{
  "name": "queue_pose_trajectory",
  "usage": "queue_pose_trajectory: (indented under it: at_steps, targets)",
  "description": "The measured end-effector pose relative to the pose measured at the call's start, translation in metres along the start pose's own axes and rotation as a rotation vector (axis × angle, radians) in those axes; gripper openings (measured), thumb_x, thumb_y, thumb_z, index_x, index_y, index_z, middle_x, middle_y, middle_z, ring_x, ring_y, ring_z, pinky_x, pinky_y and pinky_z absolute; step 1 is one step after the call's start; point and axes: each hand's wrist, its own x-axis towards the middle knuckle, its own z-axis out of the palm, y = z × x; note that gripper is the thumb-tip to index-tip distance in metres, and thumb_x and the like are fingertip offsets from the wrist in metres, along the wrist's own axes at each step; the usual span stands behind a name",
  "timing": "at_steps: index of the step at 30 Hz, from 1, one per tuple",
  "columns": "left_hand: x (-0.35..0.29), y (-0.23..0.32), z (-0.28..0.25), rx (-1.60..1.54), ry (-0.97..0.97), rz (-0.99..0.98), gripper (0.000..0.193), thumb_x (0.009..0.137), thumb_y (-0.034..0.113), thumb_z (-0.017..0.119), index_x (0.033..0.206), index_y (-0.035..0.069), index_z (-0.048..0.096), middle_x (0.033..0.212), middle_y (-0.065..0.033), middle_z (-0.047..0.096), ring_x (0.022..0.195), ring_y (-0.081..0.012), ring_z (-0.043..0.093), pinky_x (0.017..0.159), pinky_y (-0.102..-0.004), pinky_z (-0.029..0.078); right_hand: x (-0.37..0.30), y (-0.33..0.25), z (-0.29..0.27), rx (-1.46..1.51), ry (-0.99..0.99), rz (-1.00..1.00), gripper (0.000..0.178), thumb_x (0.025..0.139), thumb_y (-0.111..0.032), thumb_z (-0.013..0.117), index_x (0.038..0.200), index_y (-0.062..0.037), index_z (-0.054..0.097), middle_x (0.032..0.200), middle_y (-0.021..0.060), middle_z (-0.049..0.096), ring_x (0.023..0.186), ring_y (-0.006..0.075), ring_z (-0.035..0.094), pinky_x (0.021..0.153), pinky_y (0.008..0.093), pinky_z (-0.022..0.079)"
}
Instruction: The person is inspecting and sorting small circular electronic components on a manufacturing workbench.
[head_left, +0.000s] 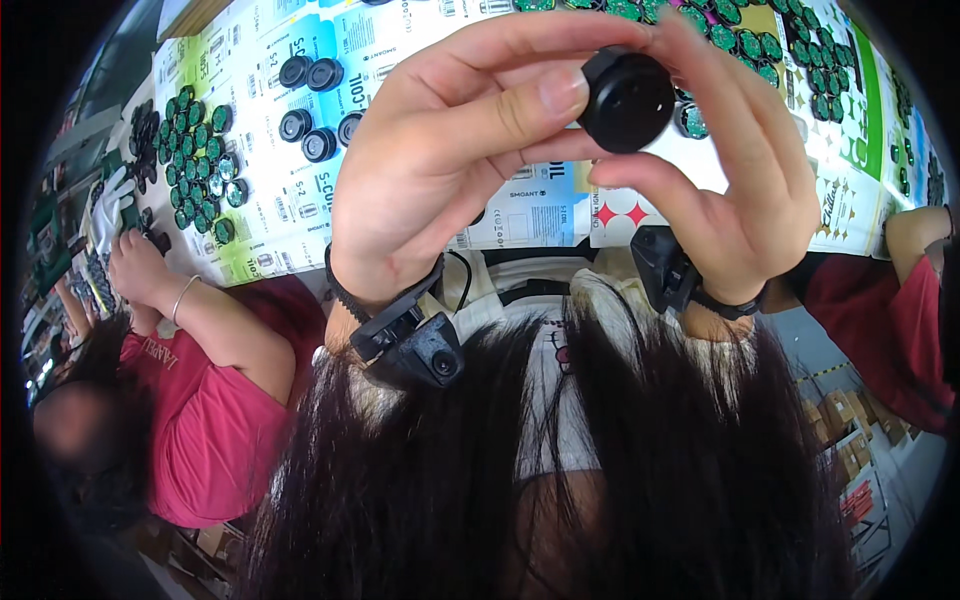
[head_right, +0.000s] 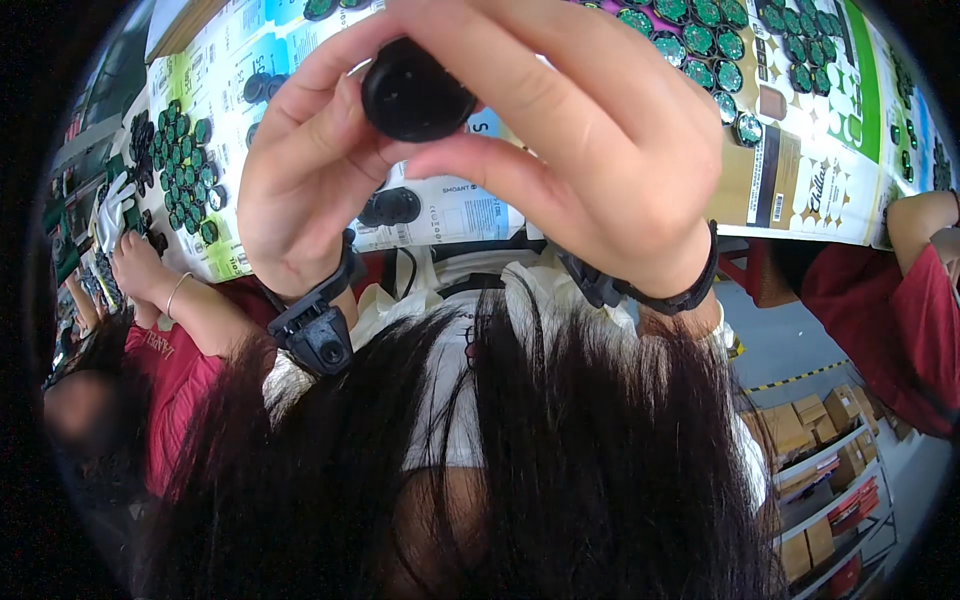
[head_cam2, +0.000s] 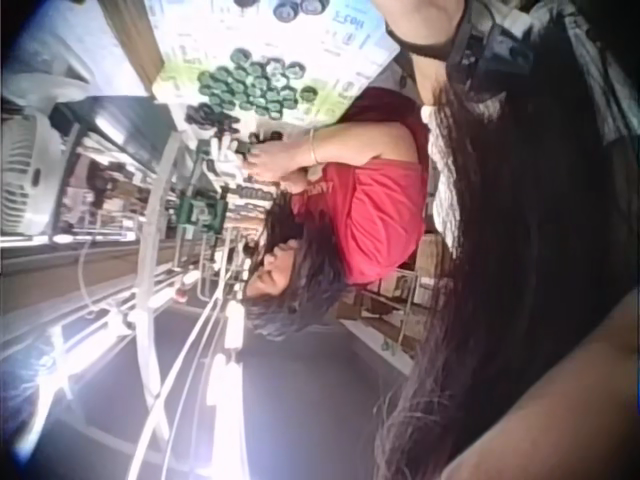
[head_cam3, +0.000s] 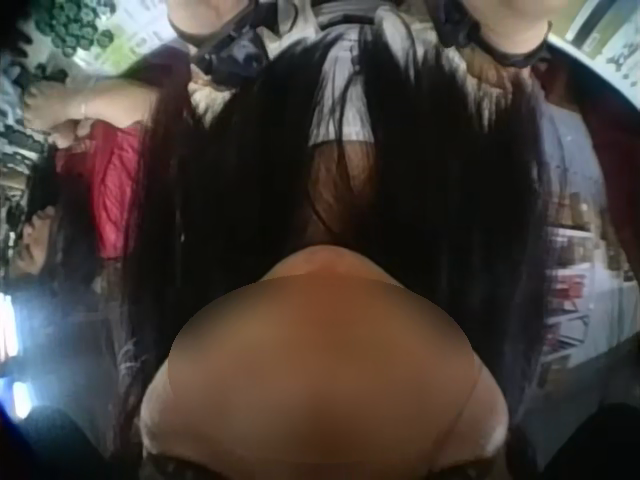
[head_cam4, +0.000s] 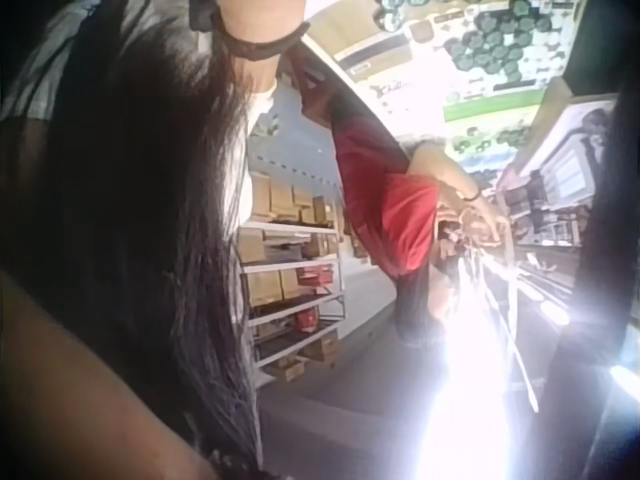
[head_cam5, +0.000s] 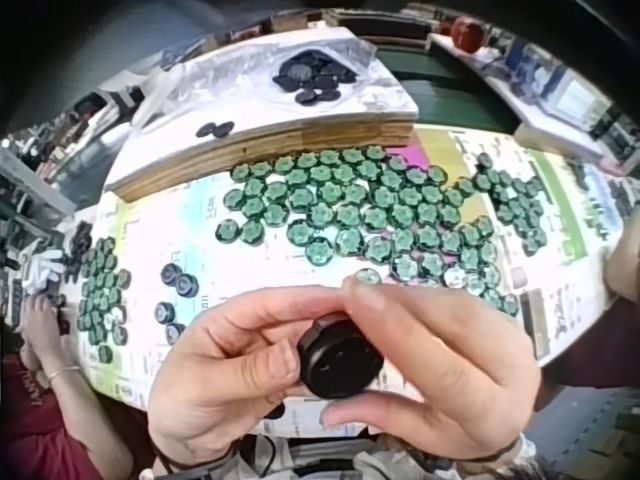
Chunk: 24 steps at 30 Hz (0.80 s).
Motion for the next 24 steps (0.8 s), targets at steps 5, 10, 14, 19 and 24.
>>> queue_pose_trajectory:
  at_steps: [5, 10, 14, 19, 24]
  targets:
    - [0.005, -0.004, 0.001, -0.044, -0.039, -0.019, 0.042, 0.092, 0.01, 0.053, 0.13, -0.007, 0.042, 0.122, -0.0206, 0.054, 0.11, -0.027, 0.057, 0.092, -0.036, 0.049, -0.01, 0.003, 0.002, -0.163, 0.065, 0.032, 0.052, 0.067, -0.016, 0.079, 0.112, 0.0024, 0.062, 0.097, 0.0164, 0.063, 0.082, 0.0245, 0.064, 0.067, 0.0297, 0.052]
    - [0.001, -0.004, -0.002, -0.083, -0.077, -0.002, 0.044, 0.092, 0.01, 0.053, 0.131, -0.007, 0.04, 0.124, -0.0212, 0.052, 0.111, -0.0276, 0.056, 0.092, -0.0359, 0.049, -0.017, 0.034, -0.009, -0.165, 0.016, -0.208, 0.057, 0.06, -0.01, 0.082, 0.11, 0.0072, 0.06, 0.106, 0.0172, 0.065, 0.095, 0.0267, 0.064, 0.081, 0.0318, 0.051]
    - [-0.001, -0.004, 0.01, -0.078, -0.034, 0.029, 0.039, 0.092, 0.008, 0.052, 0.127, -0.006, 0.044, 0.119, -0.0198, 0.055, 0.107, -0.0249, 0.058, 0.087, -0.0324, 0.05, -0.015, 0.012, -0.01, -0.147, -0.071, 0.007, 0.058, 0.061, -0.011, 0.082, 0.111, 0.0069, 0.058, 0.106, 0.0169, 0.065, 0.096, 0.0274, 0.063, 0.084, 0.033, 0.05]
    - [-0.004, 0.006, 0.007, 0.26, 0.028, 0.115, 0.039, 0.094, 0.019, 0.05, 0.129, 0.002, 0.049, 0.122, -0.015, 0.056, 0.114, -0.0249, 0.056, 0.094, -0.0348, 0.046, -0.013, 0.02, -0.01, 0.014, 0.045, -0.154, 0.057, 0.061, -0.011, 0.082, 0.111, 0.0049, 0.06, 0.107, 0.0159, 0.064, 0.098, 0.0262, 0.062, 0.082, 0.0317, 0.051]
    - [-0.002, 0.007, 0.015, 0.36, -0.073, 0.089, 0.044, 0.095, 0.021, 0.049, 0.132, -0.002, 0.042, 0.126, -0.0147, 0.054, 0.116, -0.0245, 0.053, 0.096, -0.0383, 0.045, -0.004, 0.003, -0.012, -0.101, -0.099, -0.031, 0.056, 0.061, -0.011, 0.081, 0.111, 0.0045, 0.061, 0.104, 0.0152, 0.063, 0.094, 0.0251, 0.062, 0.079, 0.0308, 0.052]
